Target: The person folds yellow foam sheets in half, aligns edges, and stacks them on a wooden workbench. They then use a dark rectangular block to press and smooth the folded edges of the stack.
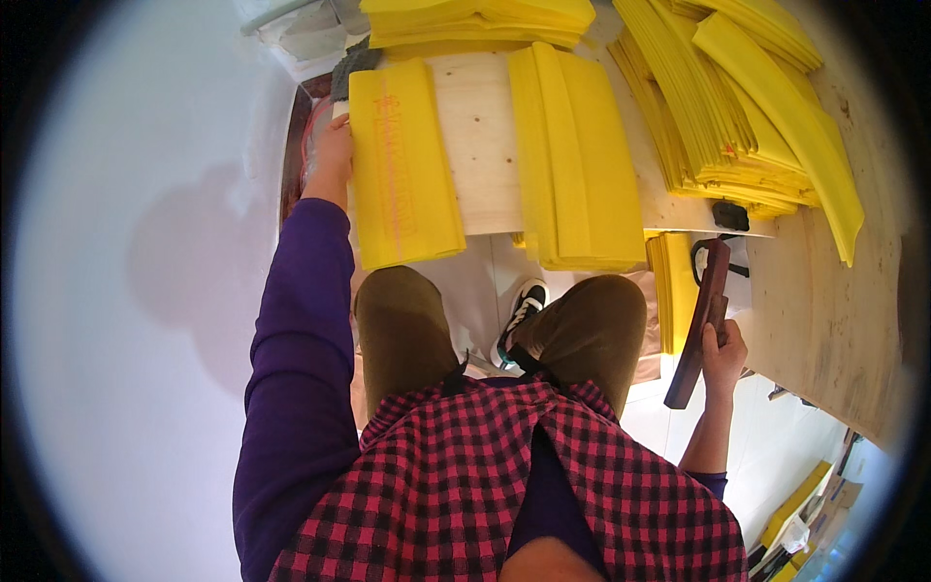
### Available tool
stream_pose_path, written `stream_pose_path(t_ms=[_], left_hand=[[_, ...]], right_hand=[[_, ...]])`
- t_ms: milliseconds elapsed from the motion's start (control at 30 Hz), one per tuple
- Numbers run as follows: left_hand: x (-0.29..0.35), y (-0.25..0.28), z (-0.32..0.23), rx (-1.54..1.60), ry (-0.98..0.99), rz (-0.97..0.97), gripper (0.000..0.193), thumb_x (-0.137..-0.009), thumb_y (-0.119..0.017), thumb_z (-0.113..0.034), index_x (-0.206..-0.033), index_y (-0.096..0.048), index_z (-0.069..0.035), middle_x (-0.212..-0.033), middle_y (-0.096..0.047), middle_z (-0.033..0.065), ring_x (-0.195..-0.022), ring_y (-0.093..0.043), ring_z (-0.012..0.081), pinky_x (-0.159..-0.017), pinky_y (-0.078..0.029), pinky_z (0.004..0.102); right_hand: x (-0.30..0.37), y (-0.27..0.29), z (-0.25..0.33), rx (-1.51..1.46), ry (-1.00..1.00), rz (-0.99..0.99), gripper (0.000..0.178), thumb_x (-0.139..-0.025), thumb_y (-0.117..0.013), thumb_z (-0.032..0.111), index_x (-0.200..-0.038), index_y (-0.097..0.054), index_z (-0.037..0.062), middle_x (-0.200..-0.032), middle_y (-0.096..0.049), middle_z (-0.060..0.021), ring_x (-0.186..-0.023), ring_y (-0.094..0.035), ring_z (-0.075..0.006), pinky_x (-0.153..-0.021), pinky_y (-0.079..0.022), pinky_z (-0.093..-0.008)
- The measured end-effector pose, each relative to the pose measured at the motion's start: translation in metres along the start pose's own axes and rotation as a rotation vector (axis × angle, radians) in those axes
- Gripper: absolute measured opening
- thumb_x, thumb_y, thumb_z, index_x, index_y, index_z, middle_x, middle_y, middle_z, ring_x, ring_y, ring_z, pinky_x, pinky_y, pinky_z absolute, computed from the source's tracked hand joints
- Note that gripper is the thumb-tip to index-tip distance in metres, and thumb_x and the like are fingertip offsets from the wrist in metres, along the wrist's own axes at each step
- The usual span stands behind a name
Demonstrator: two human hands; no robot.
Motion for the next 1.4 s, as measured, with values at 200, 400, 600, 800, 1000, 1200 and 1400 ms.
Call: stream_pose_path(t_ms=[200,400,600,800,1000,1200,1400], left_hand=[[-0.005,0.002,0.001,0.131,0.048,0.019,0.019,-0.085,-0.062,-0.008,-0.100,-0.063,0.003,-0.080,-0.065,0.0076,-0.061,-0.060,0.0162,-0.053,-0.047,0.0286],[-0.002,-0.002,-0.002,0.100,0.026,0.032,0.019,-0.085,-0.061,-0.008,-0.099,-0.062,0.005,-0.088,-0.065,0.0115,-0.073,-0.063,0.0209,-0.063,-0.051,0.0321],[-0.009,-0.007,0.001,0.069,0.033,-0.014,0.020,-0.085,-0.061,-0.007,-0.101,-0.061,0.005,-0.089,-0.065,0.0108,-0.073,-0.064,0.0210,-0.064,-0.051,0.0326],[-0.005,-0.015,-0.006,0.065,-0.010,0.011,0.026,-0.090,-0.056,-0.017,-0.105,-0.061,0.004,-0.097,-0.065,0.0108,-0.084,-0.063,0.0210,-0.071,-0.051,0.0305],[0.014,-0.002,-0.011,0.279,-0.052,0.121,0.056,-0.099,-0.036,-0.040,-0.138,-0.033,0.000,-0.138,-0.040,0.0132,-0.124,-0.041,0.0207,-0.103,-0.034,0.0336],[0.015,-0.027,-0.005,0.365,0.017,0.389,0.054,-0.100,-0.033,-0.043,-0.133,-0.042,-0.001,-0.132,-0.049,0.0082,-0.119,-0.046,0.0192,-0.102,-0.035,0.0311],[0.008,-0.028,-0.008,0.240,-0.025,0.397,0.050,-0.096,-0.042,-0.042,-0.127,-0.048,-0.004,-0.119,-0.058,0.0069,-0.105,-0.056,0.0158,-0.088,-0.045,0.0288]], right_hand=[[-0.002,-0.003,-0.005,-0.007,-0.039,0.014,0.014,-0.085,-0.060,0.012,-0.080,-0.056,-0.0007,-0.064,-0.055,-0.0076,-0.057,-0.050,-0.0132,-0.056,-0.043,-0.0300],[-0.004,-0.007,-0.004,0.001,-0.029,0.020,0.014,-0.084,-0.060,0.013,-0.081,-0.057,-0.0010,-0.065,-0.056,-0.0084,-0.058,-0.051,-0.0135,-0.057,-0.044,-0.0302],[-0.005,-0.010,-0.001,-0.052,-0.020,0.018,0.014,-0.084,-0.060,0.013,-0.081,-0.057,-0.0008,-0.065,-0.055,-0.0079,-0.058,-0.050,-0.0132,-0.056,-0.043,-0.0295],[-0.005,-0.009,-0.001,-0.012,-0.005,0.005,0.017,-0.083,-0.061,0.013,-0.078,-0.055,-0.0008,-0.062,-0.053,-0.0076,-0.056,-0.048,-0.0128,-0.054,-0.042,-0.0300],[-0.003,-0.009,-0.010,-0.024,-0.038,0.009,0.017,-0.084,-0.061,0.013,-0.076,-0.054,-0.0006,-0.061,-0.052,-0.0080,-0.056,-0.047,-0.0125,-0.053,-0.041,-0.0295],[-0.002,-0.011,-0.005,-0.126,-0.041,0.014,0.018,-0.083,-0.061,0.013,-0.075,-0.053,-0.0009,-0.061,-0.052,-0.0089,-0.056,-0.047,-0.0129,-0.053,-0.041,-0.0303],[0.001,-0.003,-0.011,-0.001,-0.021,-0.049,0.018,-0.082,-0.062,0.013,-0.077,-0.053,-0.0012,-0.061,-0.053,-0.0115,-0.055,-0.049,-0.0176,-0.054,-0.042,-0.0331]])
Point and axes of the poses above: each hand's wrist, its own x-axis away from the middle knuckle, its own y-axis out of the back of the hand, z = x × y, the point moved 6 cm from there along -x, towards the middle knuckle
